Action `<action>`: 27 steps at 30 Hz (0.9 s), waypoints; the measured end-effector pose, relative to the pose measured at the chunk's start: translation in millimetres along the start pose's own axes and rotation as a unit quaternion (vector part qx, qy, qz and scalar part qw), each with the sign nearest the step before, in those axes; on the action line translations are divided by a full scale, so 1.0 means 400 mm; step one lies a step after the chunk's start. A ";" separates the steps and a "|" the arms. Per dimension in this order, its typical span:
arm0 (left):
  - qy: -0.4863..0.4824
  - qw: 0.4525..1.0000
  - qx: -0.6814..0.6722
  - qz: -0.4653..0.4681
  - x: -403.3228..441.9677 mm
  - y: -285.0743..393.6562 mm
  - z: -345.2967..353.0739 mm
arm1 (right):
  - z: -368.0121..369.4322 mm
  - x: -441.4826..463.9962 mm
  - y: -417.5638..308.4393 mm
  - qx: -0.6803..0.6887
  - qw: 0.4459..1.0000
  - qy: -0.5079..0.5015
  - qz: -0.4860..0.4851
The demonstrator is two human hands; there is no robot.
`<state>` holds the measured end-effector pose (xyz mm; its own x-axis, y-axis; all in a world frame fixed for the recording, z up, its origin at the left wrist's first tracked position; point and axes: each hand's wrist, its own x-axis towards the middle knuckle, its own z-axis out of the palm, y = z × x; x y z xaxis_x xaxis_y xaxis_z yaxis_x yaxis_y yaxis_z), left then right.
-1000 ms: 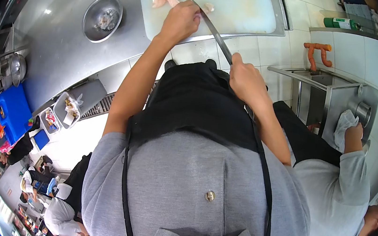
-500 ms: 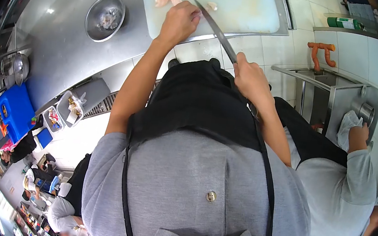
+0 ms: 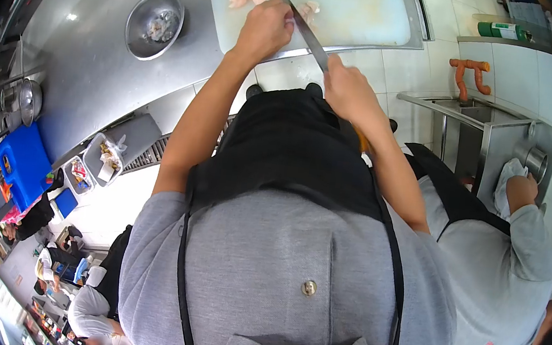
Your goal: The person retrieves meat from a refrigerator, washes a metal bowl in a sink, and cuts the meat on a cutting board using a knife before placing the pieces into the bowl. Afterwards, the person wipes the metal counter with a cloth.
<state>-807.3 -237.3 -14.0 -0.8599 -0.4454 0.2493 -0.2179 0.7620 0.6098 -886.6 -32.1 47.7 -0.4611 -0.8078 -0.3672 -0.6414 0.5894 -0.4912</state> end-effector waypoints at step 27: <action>-0.015 0.999 -0.021 -0.023 0.006 0.008 -0.023 | -0.049 -0.106 0.020 -0.055 0.992 0.114 0.020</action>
<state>-805.8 -240.2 -4.3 -0.8628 -0.4648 0.1987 -0.2386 0.7210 0.6506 -884.1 6.9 74.8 -0.6058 -0.7728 -0.1895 -0.6778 0.6259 -0.3858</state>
